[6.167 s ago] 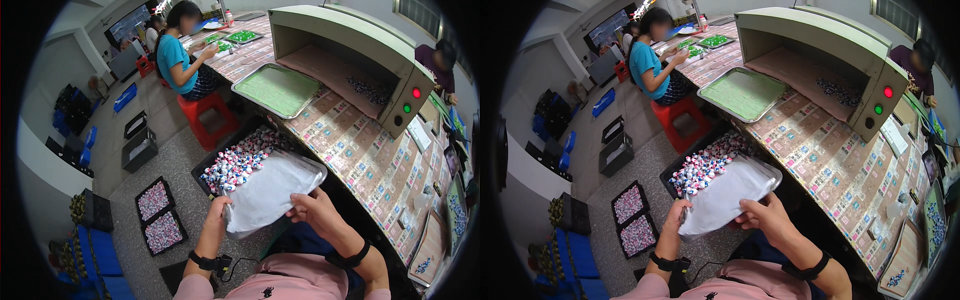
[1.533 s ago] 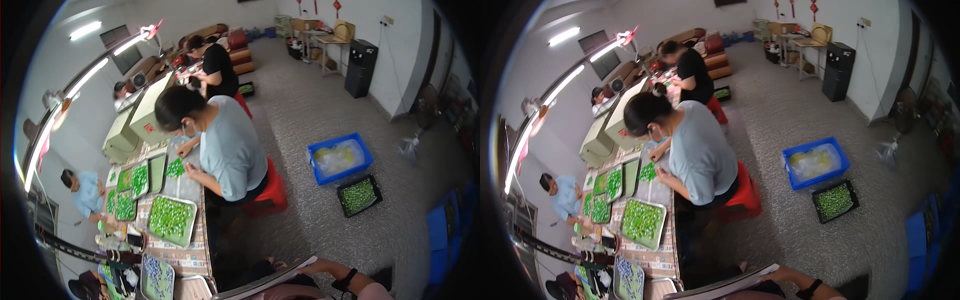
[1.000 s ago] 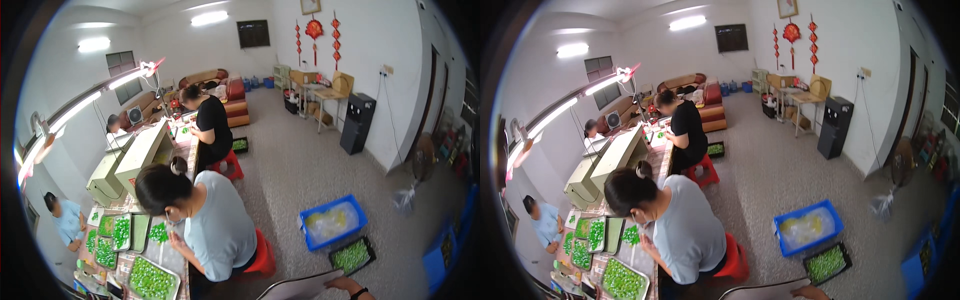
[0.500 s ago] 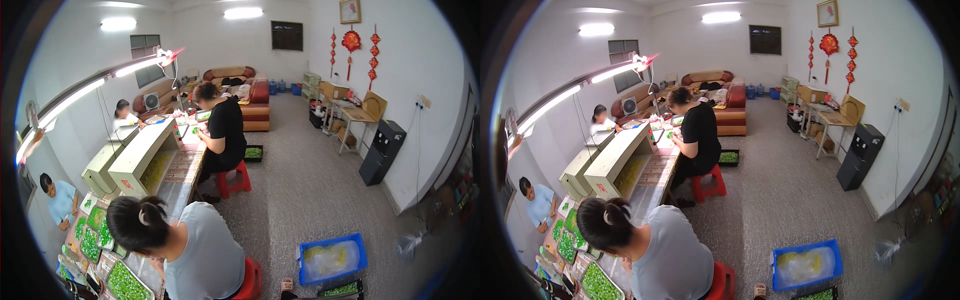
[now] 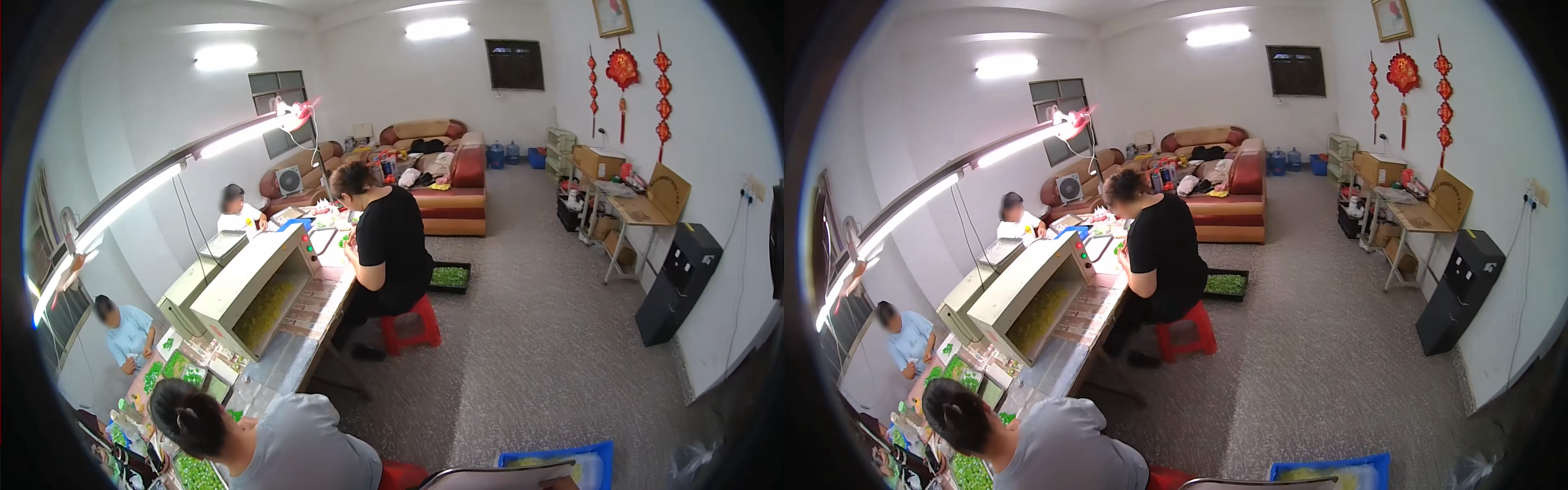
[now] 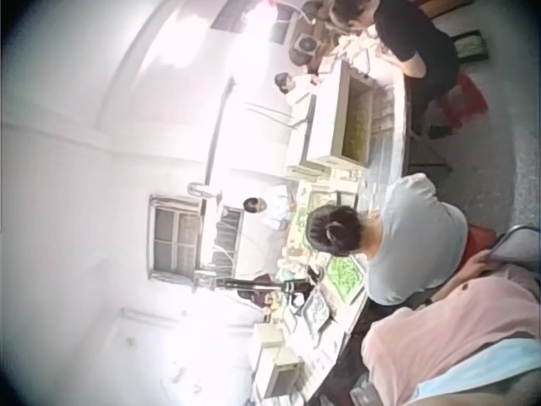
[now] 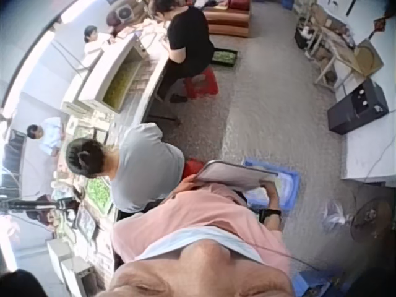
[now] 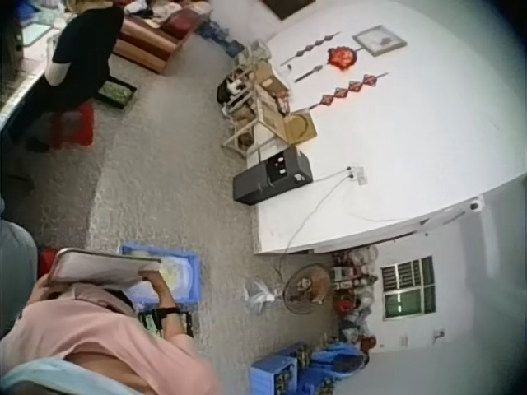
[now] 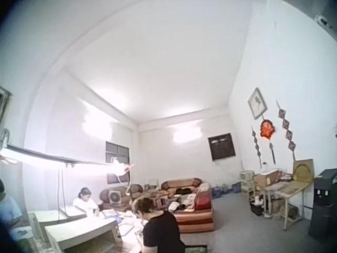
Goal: The person carries a tray of small, colorful, spherical objects to a workstation and begins assembling them by hand. They pick up individual white and colored components, fit them together, and place the finished units onto a tray. Other workers are visible in the background performing similar assembly tasks.
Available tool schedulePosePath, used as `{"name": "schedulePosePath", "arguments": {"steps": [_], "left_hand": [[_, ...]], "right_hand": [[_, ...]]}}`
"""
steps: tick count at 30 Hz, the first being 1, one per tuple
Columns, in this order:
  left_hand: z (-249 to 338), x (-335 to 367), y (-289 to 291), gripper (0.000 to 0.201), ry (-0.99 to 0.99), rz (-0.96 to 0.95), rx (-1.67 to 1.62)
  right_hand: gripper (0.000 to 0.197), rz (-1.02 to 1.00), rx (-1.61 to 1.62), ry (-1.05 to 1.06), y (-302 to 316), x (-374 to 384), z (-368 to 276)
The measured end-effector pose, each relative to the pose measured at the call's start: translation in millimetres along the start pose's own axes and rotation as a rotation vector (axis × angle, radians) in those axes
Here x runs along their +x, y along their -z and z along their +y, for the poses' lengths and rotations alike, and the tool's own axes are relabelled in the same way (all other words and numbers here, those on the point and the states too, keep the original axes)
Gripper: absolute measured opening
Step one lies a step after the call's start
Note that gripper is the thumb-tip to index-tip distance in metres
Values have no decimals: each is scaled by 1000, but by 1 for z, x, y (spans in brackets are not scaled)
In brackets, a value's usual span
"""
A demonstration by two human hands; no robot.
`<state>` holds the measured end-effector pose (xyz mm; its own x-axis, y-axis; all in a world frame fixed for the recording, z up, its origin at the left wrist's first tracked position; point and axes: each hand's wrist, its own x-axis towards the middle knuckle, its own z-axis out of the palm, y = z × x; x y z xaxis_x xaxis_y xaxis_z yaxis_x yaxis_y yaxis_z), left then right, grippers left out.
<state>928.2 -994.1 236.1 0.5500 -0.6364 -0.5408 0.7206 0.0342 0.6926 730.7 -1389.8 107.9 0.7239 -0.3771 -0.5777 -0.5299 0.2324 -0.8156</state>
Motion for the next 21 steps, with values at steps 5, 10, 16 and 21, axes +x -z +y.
{"name": "schedulePosePath", "arguments": {"steps": [5, 10, 16, 21], "left_hand": [[35, 60, 13, 42, 0, 212, -18], [92, 162, 29, 38, 26, 385, 49], [167, 317, 45, 34, -84, 158, -296], [283, 391, -11, 36, -78, 131, -172]], "right_hand": [[23, -88, -76, 16, -19, 99, -61], [22, -110, -150, -22, -23, 201, -169], [22, 32, -224, -48, 19, 299, -268], [22, 112, -175, -95, 48, 358, -305]]}}
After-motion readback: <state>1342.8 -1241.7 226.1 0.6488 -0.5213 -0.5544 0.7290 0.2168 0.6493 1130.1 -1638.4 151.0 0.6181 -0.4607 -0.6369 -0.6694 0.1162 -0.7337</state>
